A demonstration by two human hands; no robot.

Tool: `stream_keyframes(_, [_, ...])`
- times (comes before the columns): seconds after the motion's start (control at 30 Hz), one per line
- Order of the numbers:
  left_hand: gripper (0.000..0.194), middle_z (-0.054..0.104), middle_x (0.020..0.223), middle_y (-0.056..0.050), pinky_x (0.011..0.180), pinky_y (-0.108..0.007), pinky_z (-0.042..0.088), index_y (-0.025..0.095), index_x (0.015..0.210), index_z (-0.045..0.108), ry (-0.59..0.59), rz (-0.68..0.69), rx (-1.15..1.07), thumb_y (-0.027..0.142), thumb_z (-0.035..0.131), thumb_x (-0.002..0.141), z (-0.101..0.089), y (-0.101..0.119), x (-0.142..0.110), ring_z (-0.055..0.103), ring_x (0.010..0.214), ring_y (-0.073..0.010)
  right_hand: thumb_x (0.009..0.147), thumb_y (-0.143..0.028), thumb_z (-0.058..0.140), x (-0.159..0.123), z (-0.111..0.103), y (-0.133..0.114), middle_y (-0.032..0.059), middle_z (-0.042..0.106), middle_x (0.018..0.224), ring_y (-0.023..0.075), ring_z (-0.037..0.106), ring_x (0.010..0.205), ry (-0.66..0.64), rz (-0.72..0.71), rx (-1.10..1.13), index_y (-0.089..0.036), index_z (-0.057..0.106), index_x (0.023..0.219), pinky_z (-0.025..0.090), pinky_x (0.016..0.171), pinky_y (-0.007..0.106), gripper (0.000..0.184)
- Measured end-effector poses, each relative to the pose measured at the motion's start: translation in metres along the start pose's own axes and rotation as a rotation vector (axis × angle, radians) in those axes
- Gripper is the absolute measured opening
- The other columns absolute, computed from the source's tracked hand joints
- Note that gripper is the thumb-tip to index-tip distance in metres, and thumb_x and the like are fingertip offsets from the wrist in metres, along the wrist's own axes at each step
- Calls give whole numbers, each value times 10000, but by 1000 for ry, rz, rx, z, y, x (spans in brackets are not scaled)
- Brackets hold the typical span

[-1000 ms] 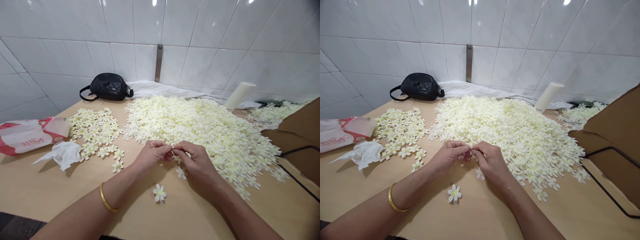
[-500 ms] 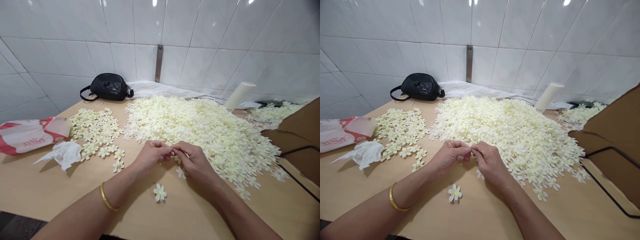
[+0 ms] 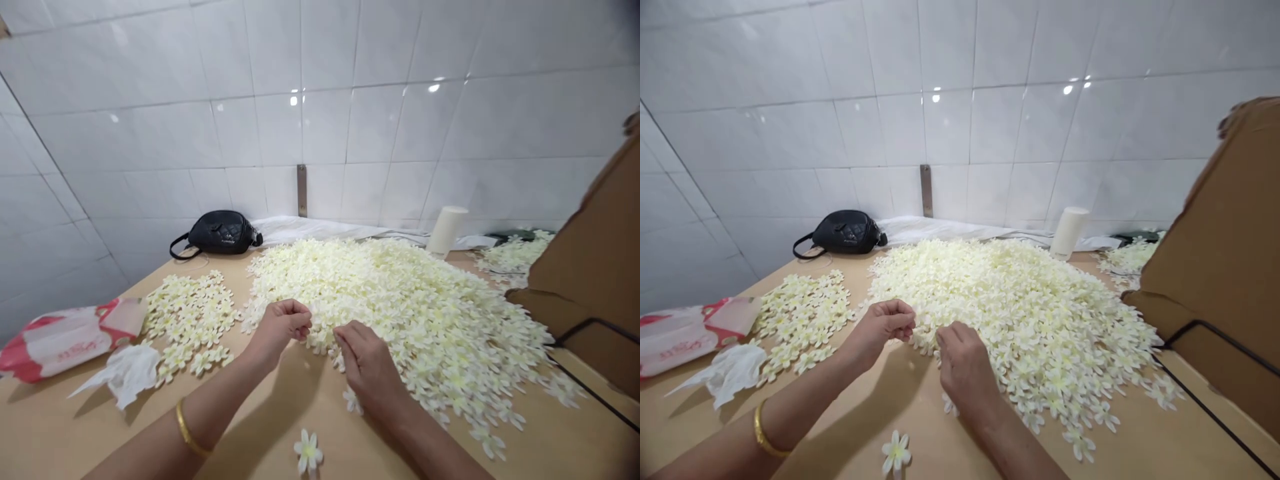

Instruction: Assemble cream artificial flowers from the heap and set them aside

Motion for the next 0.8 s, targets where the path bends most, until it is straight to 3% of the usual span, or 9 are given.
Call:
stream_keyframes(0.1, [73,513,483,10,453,-195,325,118,563,539,23,94,193,150,602,582,2,35,21,428,436,-57,804,-82,381,-2,4,-6,55,523,700,164,477,671,-20,-27,-41,-160,557,743,379,614,272,201])
stream_keyframes(0.2, [80,502,467,8,414,-189,287,112,546,535,17,104,288,126,604,584,17,54,48,408,416,-53,784,-64,388,-4,7,-9,53,521,699,160,468,661,-17,-45,-70,-157,555,719,361,598,262,201])
stream_keyframes(0.33, [76,533,539,-17,421,-196,335,88,625,553,24,52,376,134,604,659,37,55,85,443,451,-62,767,-57,414,-6,11,-7,46,513,690,155,462,655,-18,-59,-104,-155,537,678,345,593,252,181])
stream_keyframes(0.47, [237,569,860,-45,596,-273,472,110,949,535,103,23,456,293,477,811,39,46,103,549,691,-110,769,-52,419,-4,10,-2,49,526,703,156,468,673,-27,-60,-125,-156,549,696,348,614,251,181])
stream_keyframes(0.53, [207,572,771,-30,549,-250,452,101,895,547,137,52,476,275,497,796,34,43,99,533,616,-96,777,-56,410,-3,8,0,55,531,711,158,471,682,-29,-56,-132,-155,562,720,352,625,254,190])
stream_keyframes(0.63, [81,479,478,31,426,-194,318,101,647,548,161,129,487,167,578,685,20,39,72,396,414,-50,790,-75,398,-3,5,-2,57,525,692,160,474,671,-51,-56,-123,-151,571,710,361,623,255,205])
stream_keyframes(0.73, [57,480,476,47,440,-183,282,126,608,555,170,152,496,163,579,643,0,31,30,372,423,-39,796,-97,400,-6,7,-8,51,515,669,154,479,649,-101,-78,-41,-148,580,722,374,616,250,201])
stream_keyframes(0.8, [103,479,484,40,443,-192,276,125,598,567,107,189,573,209,567,658,-7,24,-1,368,433,-49,800,-116,403,-6,7,-12,60,530,694,157,488,660,-96,-98,16,-143,587,752,384,623,255,193])
Point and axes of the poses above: each hand's wrist, its own x-axis towards the middle knuckle, its own z-axis out of the palm, y = z × x, the point moved 7 cm from there along x, towards the middle knuckle
